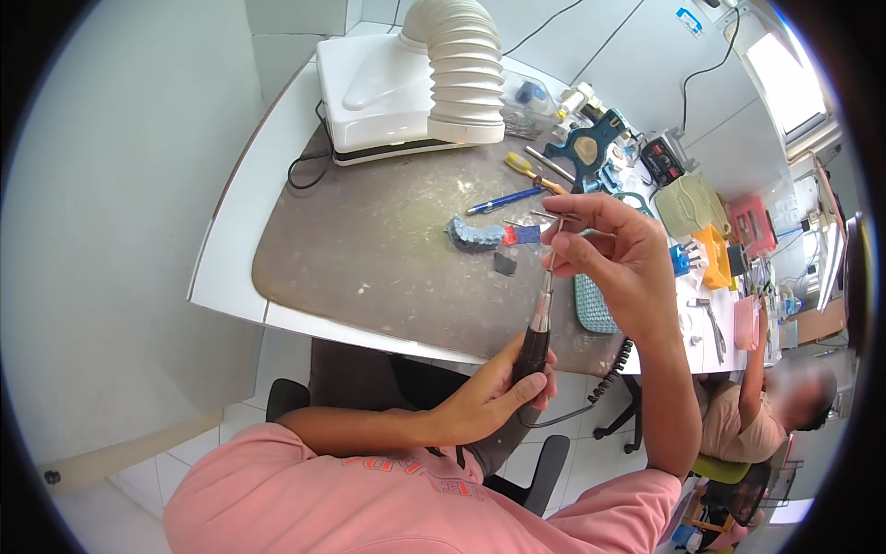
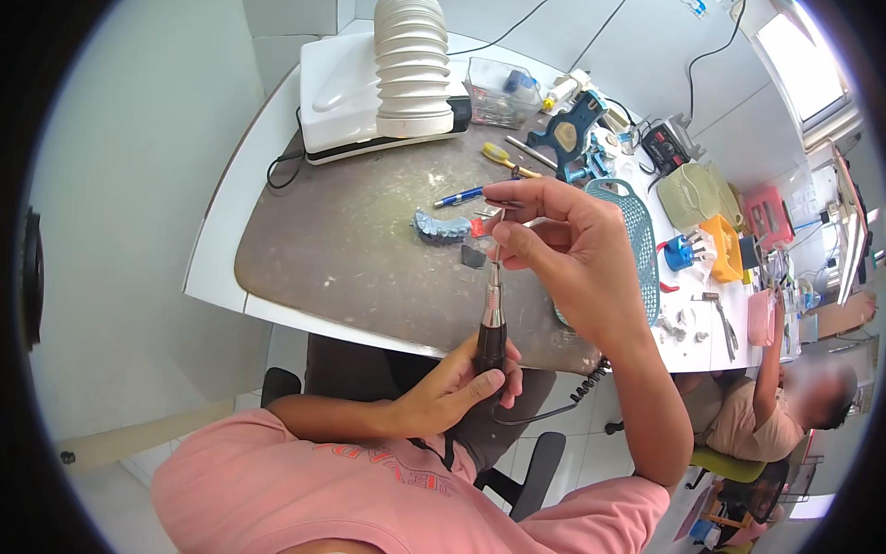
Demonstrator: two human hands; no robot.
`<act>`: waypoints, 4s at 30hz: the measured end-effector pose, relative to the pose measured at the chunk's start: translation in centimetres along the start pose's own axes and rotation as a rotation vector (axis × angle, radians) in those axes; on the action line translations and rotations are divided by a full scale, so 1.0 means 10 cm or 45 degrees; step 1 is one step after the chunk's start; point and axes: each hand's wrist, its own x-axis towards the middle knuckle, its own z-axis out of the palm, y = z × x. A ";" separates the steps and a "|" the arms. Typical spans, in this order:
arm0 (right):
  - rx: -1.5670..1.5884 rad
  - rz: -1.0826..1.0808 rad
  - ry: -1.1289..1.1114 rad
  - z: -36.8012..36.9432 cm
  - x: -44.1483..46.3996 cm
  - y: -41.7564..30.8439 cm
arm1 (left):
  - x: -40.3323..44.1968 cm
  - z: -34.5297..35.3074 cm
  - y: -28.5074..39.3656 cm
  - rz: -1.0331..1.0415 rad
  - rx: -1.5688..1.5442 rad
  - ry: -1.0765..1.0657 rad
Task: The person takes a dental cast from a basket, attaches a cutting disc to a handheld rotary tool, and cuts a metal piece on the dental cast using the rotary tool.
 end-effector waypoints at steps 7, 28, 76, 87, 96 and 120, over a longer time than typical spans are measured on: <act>-0.057 0.009 -0.028 -0.02 0.01 0.01 | -0.01 0.00 0.03 -0.036 0.012 0.004; 0.001 0.104 -0.196 -0.08 0.02 0.07 | 0.00 0.00 0.04 -0.041 -0.028 0.015; 0.164 -0.091 0.006 0.36 -0.82 0.55 | -0.04 0.02 0.20 0.007 0.400 -0.155; -0.361 0.079 0.702 -0.45 -1.52 0.39 | -0.11 -0.37 1.42 0.356 1.887 0.129; -0.987 -0.154 0.714 -0.42 -1.34 0.81 | 0.40 -0.79 1.51 0.326 2.239 0.010; -1.368 -0.163 0.954 -1.03 -0.27 1.05 | 0.63 -0.49 1.49 0.233 1.686 0.073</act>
